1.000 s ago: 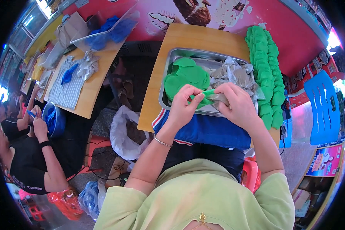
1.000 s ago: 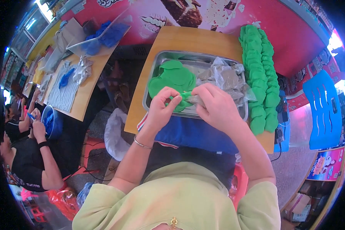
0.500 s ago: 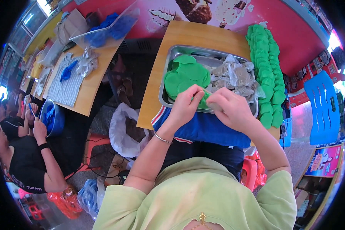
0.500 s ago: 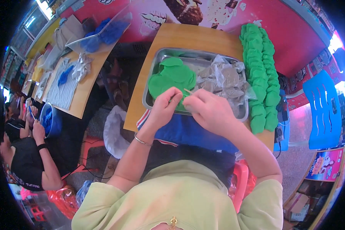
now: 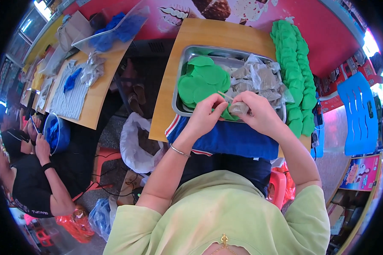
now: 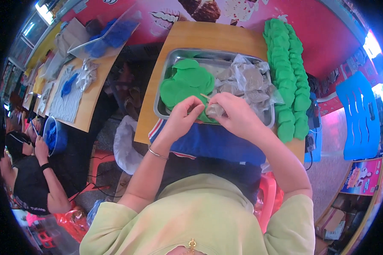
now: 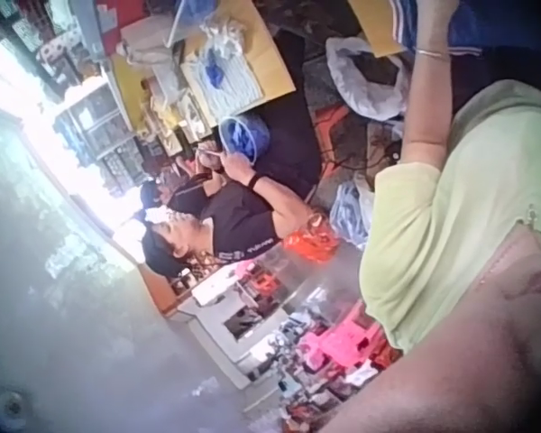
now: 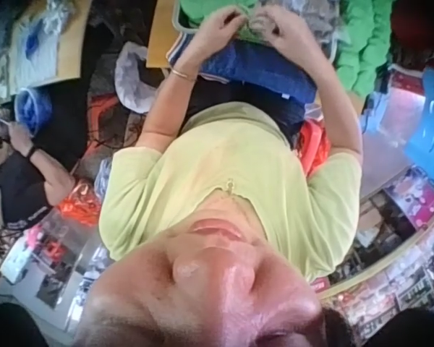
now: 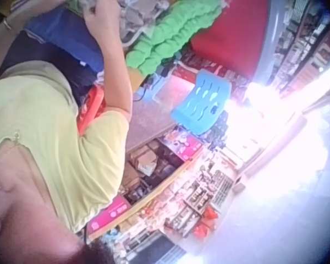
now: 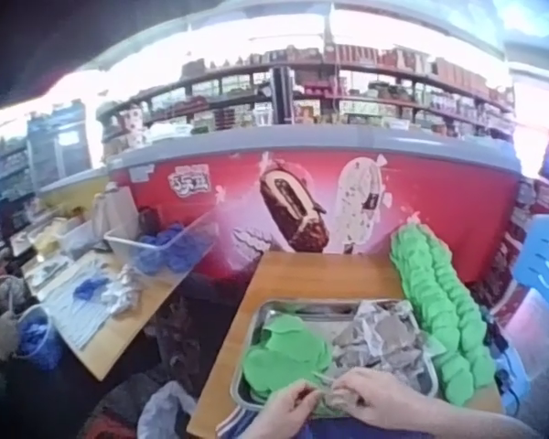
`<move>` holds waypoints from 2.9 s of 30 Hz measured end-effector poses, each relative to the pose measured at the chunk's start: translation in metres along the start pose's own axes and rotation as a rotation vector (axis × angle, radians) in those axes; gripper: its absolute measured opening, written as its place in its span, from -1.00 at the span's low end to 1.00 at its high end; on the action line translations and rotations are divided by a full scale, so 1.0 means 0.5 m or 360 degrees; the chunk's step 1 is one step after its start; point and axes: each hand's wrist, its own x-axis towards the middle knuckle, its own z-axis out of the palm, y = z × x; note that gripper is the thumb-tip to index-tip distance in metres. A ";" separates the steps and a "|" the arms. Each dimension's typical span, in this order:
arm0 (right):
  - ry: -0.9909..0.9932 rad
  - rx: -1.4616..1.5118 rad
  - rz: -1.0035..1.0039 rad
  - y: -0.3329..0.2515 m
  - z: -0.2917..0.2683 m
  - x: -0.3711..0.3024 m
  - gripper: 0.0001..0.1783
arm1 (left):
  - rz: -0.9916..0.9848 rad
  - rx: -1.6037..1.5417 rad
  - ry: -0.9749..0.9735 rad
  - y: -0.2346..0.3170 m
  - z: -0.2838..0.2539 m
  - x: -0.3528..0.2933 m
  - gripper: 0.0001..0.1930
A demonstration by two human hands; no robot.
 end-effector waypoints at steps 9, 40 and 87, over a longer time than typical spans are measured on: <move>0.0100 -0.0051 0.0212 0.020 0.022 -0.003 -0.73 | 0.0099 0.0274 -0.0071 -0.013 -0.019 0.003 -0.89; 0.0165 -0.0028 0.0269 -0.009 0.001 -0.008 -0.88 | 0.0198 -0.0494 0.0098 0.008 0.024 -0.004 -0.91; 0.0712 -0.0048 0.0108 -0.036 0.052 -0.011 -0.82 | 0.0175 -0.1043 0.0204 0.035 0.055 -0.019 -0.87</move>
